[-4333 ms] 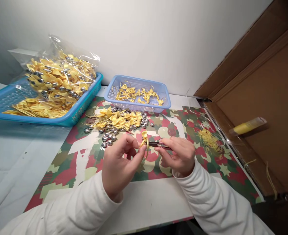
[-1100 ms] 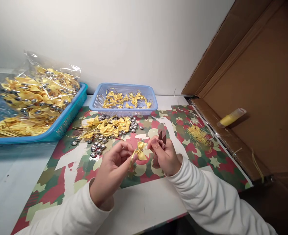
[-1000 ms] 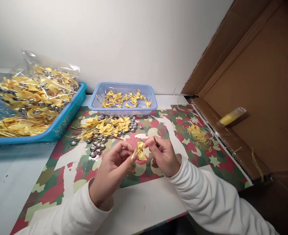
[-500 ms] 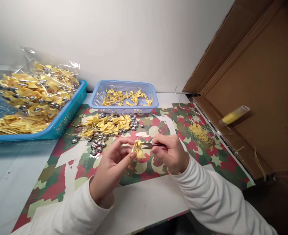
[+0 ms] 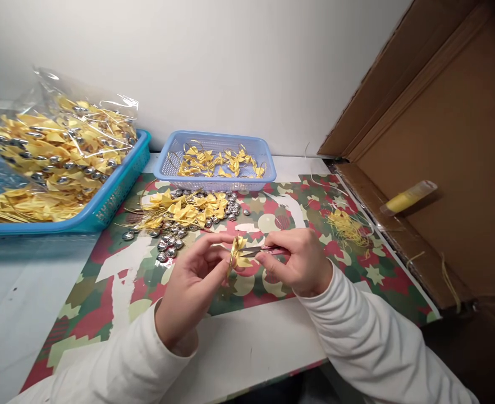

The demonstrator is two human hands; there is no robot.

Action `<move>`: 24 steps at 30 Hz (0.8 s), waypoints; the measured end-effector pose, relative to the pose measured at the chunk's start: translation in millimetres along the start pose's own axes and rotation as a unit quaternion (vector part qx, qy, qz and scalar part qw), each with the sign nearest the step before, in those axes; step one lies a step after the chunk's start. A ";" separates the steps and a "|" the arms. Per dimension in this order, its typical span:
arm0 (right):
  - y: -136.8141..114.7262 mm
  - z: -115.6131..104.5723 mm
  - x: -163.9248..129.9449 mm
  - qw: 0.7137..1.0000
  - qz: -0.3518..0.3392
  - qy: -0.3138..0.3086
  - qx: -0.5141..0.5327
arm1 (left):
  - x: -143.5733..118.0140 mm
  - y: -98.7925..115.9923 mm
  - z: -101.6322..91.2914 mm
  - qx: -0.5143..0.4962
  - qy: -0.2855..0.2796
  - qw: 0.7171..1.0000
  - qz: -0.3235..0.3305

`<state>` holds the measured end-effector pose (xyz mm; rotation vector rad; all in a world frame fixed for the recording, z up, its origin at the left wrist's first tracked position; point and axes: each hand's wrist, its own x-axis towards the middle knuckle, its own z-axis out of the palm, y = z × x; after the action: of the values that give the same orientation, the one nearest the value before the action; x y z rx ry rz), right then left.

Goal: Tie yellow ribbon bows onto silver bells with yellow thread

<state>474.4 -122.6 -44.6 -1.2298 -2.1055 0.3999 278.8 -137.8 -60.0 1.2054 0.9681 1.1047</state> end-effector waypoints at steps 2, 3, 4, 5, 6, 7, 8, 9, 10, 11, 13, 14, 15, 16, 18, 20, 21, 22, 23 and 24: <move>-0.3 0.2 0.0 1.000 -0.002 0.004 -0.005 | -0.5 -0.4 -0.6 0.016 0.001 1.000 0.007; -0.5 0.3 0.0 1.000 -0.002 0.004 -0.008 | -0.9 -0.6 -0.9 0.027 0.001 1.000 0.012; -0.8 0.5 0.0 1.000 0.000 0.003 -0.010 | -1.4 -0.8 -1.2 0.040 0.002 0.999 0.020; -1.2 0.6 0.0 1.000 0.002 0.000 -0.012 | -1.9 -0.9 -1.3 0.055 0.002 0.998 0.029; -1.5 0.6 -0.1 1.000 0.004 0.000 -0.014 | -2.5 -0.8 -1.3 0.070 0.001 0.997 0.040; -1.9 0.6 -0.2 1.000 0.005 0.000 -0.017 | -3.2 -0.7 -1.1 0.087 0.002 0.995 0.055; -2.1 0.6 -0.4 1.000 0.006 0.001 -0.020 | -3.8 -0.5 -0.7 0.108 0.006 0.992 0.072; -2.4 0.5 -0.5 1.000 0.006 0.002 -0.022 | -4.5 -0.1 -0.1 0.130 0.013 0.987 0.092; -2.5 0.4 -0.6 1.000 0.006 0.002 -0.024 | -5.1 0.3 0.5 0.155 0.020 0.982 0.110; -2.5 0.4 -0.7 1.000 0.006 0.001 -0.027 | -5.7 0.7 1.2 0.179 0.027 0.975 0.128; -2.3 0.6 -0.9 0.999 0.004 -0.001 -0.032 | -6.7 1.6 2.4 0.219 0.035 0.963 0.153; -2.0 0.9 -1.0 0.999 0.002 -0.003 -0.032 | -7.0 1.9 2.8 0.233 0.034 0.959 0.159; -1.6 1.3 -1.1 0.999 0.000 -0.003 -0.032 | -7.3 2.3 3.0 0.242 0.034 0.956 0.164; -1.2 1.8 -1.2 1.000 -0.002 -0.003 -0.031 | -7.5 2.6 3.0 0.250 0.034 0.953 0.167; -0.3 3.0 -1.4 1.000 -0.005 0.000 -0.027 | -7.7 3.0 2.8 0.260 0.035 0.950 0.170; 0.4 4.1 -1.5 1.000 -0.006 0.002 -0.025 | -7.7 3.2 2.5 0.266 0.033 0.948 0.170; 0.7 4.5 -1.5 1.000 -0.006 0.002 -0.024 | -7.7 3.2 2.5 0.267 0.031 0.948 0.169; 0.9 4.9 -1.5 1.000 -0.006 0.002 -0.023 | -7.6 3.1 2.4 0.266 0.029 0.949 0.168; 1.0 5.3 -1.4 1.000 -0.005 0.003 -0.022 | -7.5 3.0 2.5 0.262 0.027 0.950 0.168; 1.0 5.6 -1.3 1.000 -0.004 0.003 -0.020 | -7.4 2.9 2.6 0.258 0.026 0.951 0.168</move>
<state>471.8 -122.9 -49.8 -1.2428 -2.1224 0.3503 279.4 -145.5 -56.8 1.8260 1.1625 1.1882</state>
